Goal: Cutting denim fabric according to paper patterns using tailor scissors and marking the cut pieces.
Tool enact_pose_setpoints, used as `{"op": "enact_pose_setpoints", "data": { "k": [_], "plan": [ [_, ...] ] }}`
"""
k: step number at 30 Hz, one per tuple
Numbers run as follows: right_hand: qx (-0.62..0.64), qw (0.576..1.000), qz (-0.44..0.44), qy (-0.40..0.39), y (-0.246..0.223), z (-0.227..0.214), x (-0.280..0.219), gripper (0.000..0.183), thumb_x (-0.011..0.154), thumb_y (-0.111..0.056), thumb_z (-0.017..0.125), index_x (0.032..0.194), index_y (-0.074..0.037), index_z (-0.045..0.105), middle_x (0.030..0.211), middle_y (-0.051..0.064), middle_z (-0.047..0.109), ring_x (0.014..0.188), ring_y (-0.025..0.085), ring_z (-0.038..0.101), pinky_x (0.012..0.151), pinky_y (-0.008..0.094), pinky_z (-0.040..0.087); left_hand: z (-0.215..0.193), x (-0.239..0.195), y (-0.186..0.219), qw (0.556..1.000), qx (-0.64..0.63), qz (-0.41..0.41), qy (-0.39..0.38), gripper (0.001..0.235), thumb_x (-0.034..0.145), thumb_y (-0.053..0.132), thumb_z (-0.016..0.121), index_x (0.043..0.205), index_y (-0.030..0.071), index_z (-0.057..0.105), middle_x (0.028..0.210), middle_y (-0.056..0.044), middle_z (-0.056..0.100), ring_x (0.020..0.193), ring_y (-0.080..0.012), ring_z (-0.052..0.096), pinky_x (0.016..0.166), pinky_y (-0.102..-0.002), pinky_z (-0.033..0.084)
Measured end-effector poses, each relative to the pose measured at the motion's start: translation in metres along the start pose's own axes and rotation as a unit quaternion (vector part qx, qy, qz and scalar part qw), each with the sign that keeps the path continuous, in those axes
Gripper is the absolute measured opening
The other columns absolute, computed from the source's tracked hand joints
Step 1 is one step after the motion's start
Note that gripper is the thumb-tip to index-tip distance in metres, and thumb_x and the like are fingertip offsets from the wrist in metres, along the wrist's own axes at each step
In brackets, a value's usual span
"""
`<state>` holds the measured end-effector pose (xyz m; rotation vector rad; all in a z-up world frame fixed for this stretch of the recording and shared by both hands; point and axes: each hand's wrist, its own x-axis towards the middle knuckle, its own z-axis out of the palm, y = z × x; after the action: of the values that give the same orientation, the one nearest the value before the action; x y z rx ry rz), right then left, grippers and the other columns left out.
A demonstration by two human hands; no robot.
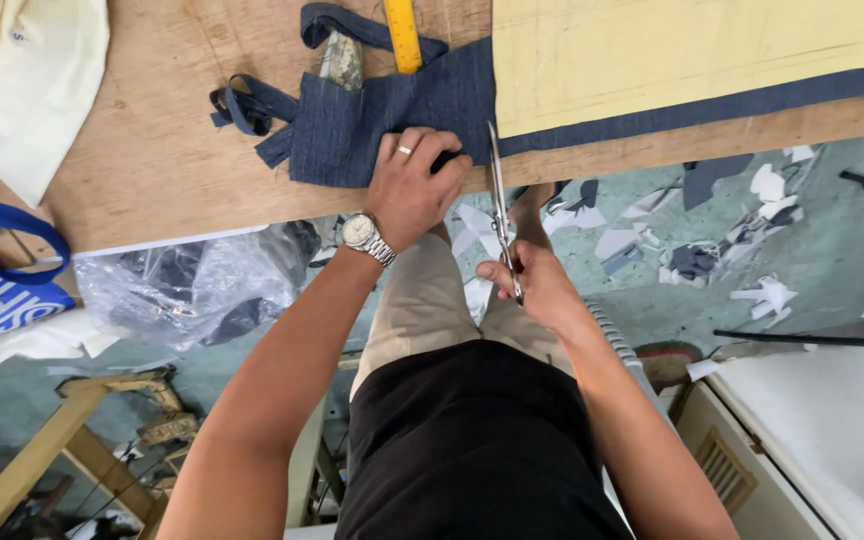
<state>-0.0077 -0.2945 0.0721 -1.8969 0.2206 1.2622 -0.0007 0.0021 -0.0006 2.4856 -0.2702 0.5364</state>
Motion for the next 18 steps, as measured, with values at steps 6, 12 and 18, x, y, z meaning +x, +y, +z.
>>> {"op": "enact_pose_setpoints", "data": {
  "k": [6,12,18],
  "plan": [
    [-0.024,1.0,-0.005,-0.013,-0.01,-0.004,-0.004,0.052,0.106,-0.049,0.104,0.095,-0.005,0.079,0.071,0.011,0.079,0.073,0.022,0.086,0.065,0.033,0.064,-0.001,0.001,0.003,1.0,0.006,-0.007,0.001,0.003,0.121,0.02,0.078,0.119,0.017,0.08,0.133,-0.005,0.066,0.127,-0.0339,0.069,0.093,-0.048,0.051],
    [-0.041,0.998,-0.019,-0.041,-0.012,-0.004,0.012,0.055,0.109,-0.057,0.099,0.107,-0.005,0.081,0.081,0.012,0.084,0.084,0.025,0.084,0.08,0.039,0.066,-0.002,0.003,0.003,1.0,-0.007,-0.011,0.009,0.005,0.121,0.021,0.079,0.116,0.018,0.08,0.133,-0.004,0.068,0.127,-0.0331,0.07,0.094,-0.047,0.051],
    [-0.001,0.999,0.014,-0.049,-0.033,-0.008,-0.001,0.054,0.112,-0.051,0.096,0.099,-0.003,0.075,0.075,0.013,0.08,0.076,0.024,0.086,0.063,0.037,0.072,-0.005,0.004,0.003,1.0,-0.011,-0.017,0.01,0.005,0.12,0.021,0.081,0.116,0.019,0.082,0.132,-0.005,0.069,0.127,-0.0341,0.071,0.094,-0.048,0.053]
  ]
}}
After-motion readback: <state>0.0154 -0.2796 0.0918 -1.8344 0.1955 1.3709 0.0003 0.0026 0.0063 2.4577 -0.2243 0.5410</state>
